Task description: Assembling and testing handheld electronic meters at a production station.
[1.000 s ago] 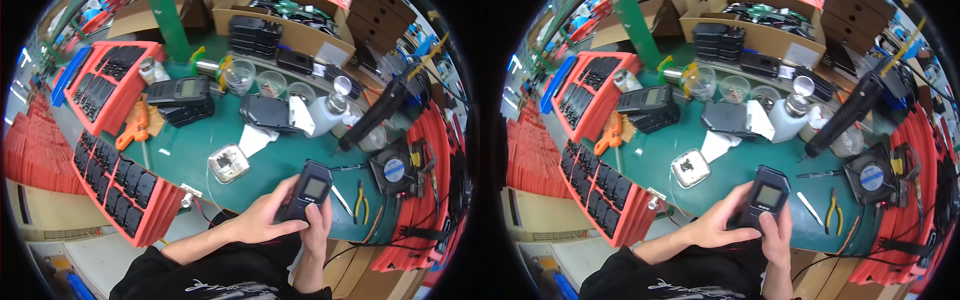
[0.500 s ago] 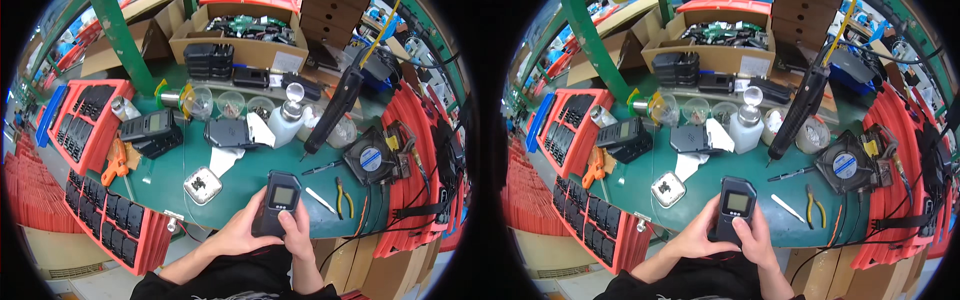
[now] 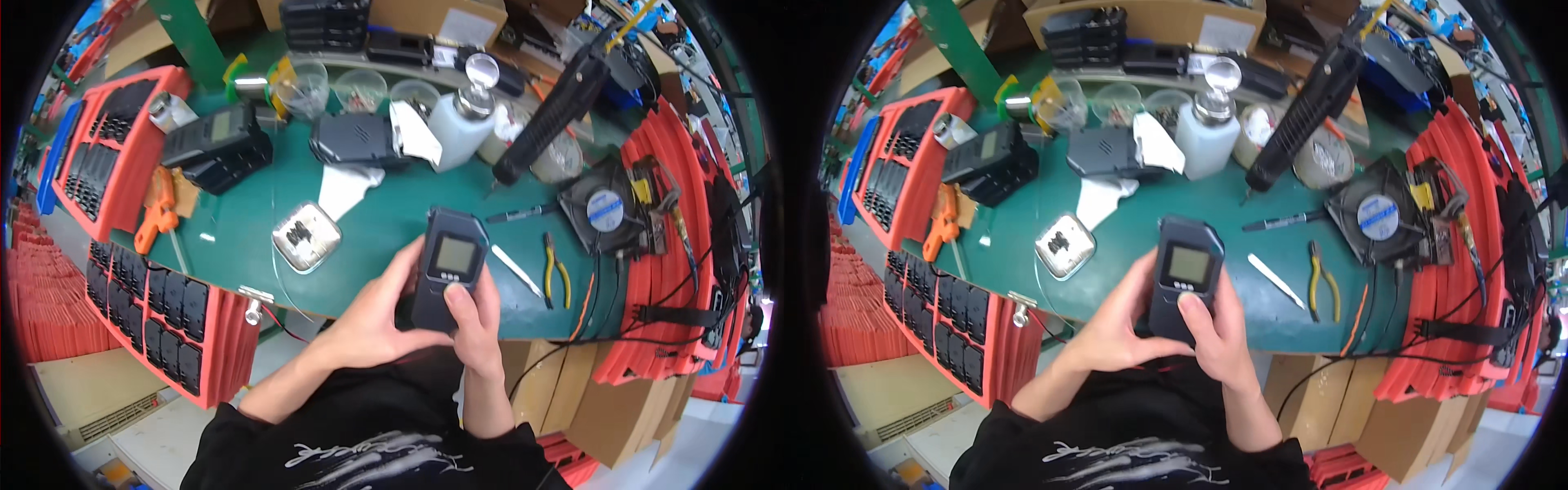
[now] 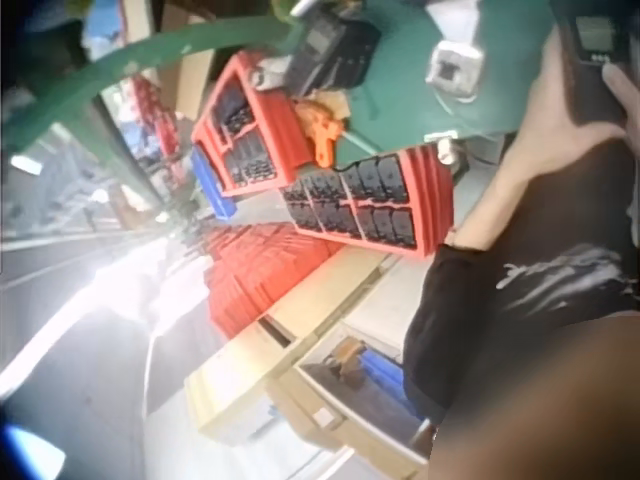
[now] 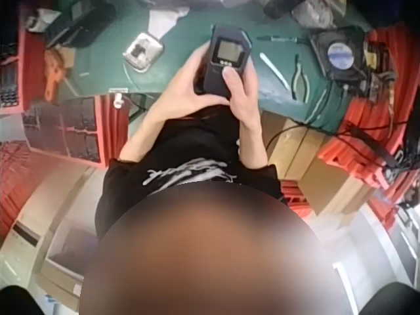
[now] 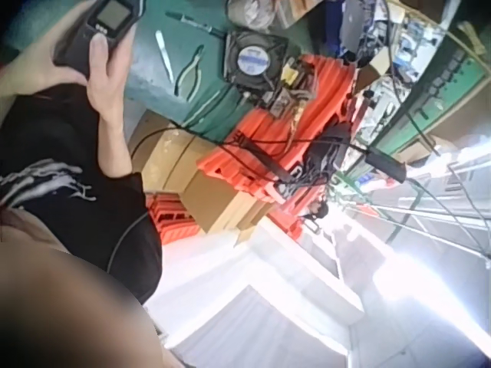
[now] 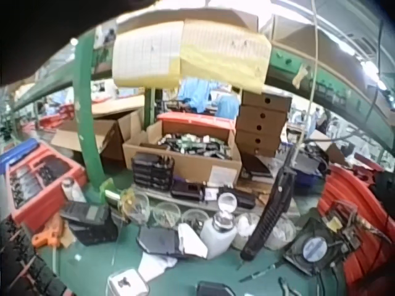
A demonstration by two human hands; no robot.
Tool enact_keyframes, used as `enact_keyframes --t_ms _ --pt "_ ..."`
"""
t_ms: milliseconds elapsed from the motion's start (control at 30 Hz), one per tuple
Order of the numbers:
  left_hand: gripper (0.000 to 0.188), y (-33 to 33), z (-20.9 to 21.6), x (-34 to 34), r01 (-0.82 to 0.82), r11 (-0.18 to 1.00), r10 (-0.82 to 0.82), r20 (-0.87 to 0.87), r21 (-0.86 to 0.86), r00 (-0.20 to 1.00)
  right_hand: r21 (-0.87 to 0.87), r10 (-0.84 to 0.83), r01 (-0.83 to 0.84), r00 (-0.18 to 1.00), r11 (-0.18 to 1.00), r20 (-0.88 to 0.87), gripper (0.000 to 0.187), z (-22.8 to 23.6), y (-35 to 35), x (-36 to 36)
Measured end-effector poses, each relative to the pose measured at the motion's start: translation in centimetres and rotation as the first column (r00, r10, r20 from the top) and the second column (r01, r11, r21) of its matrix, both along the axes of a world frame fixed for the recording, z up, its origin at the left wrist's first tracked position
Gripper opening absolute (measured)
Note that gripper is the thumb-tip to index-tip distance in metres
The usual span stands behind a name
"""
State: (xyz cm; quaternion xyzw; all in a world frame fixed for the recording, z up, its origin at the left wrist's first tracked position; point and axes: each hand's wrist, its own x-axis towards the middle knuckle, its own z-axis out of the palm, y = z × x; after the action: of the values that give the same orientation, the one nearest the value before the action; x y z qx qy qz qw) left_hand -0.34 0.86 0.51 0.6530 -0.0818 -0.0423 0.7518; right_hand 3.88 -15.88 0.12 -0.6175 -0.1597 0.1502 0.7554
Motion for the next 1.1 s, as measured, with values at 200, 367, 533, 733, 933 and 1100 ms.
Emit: enact_keyframes --t_ms 200,367,533,733,933,1100 --pt "0.116 -0.21 -0.65 0.16 -0.014 0.999 0.014 0.014 -0.043 1.0 0.008 0.026 -0.026 1.0 1.0 -0.008 0.051 -0.43 -0.3 0.12" --pt "0.117 -0.3 -0.7 -0.29 0.0 1.0 0.001 0.016 -0.03 1.0 0.013 0.025 -0.025 1.0 1.0 -0.007 0.053 -0.12 -0.46 -0.2" --pt "0.117 -0.42 -0.63 -0.35 0.005 0.999 -0.005 0.004 -0.047 1.0 0.035 0.03 -0.03 1.0 0.999 -0.008 0.054 -0.1 -0.45 -0.27" --pt "0.118 -0.33 -0.45 -0.27 0.0 1.0 0.0 -0.003 -0.028 1.0 0.027 0.04 -0.04 0.999 0.999 0.002 0.055 -0.16 -0.42 -0.1" --pt "0.119 -0.28 -0.59 -0.24 0.005 1.0 -0.004 0.011 -0.016 1.0 0.033 0.033 -0.032 0.999 0.999 -0.006 0.055 -0.13 -0.33 -0.06" --pt "0.104 -0.43 -0.49 -0.25 -0.016 0.985 0.026 0.054 -0.173 0.998 -0.021 0.033 -0.033 0.999 0.999 0.016 0.054 0.01 -0.25 -0.26"
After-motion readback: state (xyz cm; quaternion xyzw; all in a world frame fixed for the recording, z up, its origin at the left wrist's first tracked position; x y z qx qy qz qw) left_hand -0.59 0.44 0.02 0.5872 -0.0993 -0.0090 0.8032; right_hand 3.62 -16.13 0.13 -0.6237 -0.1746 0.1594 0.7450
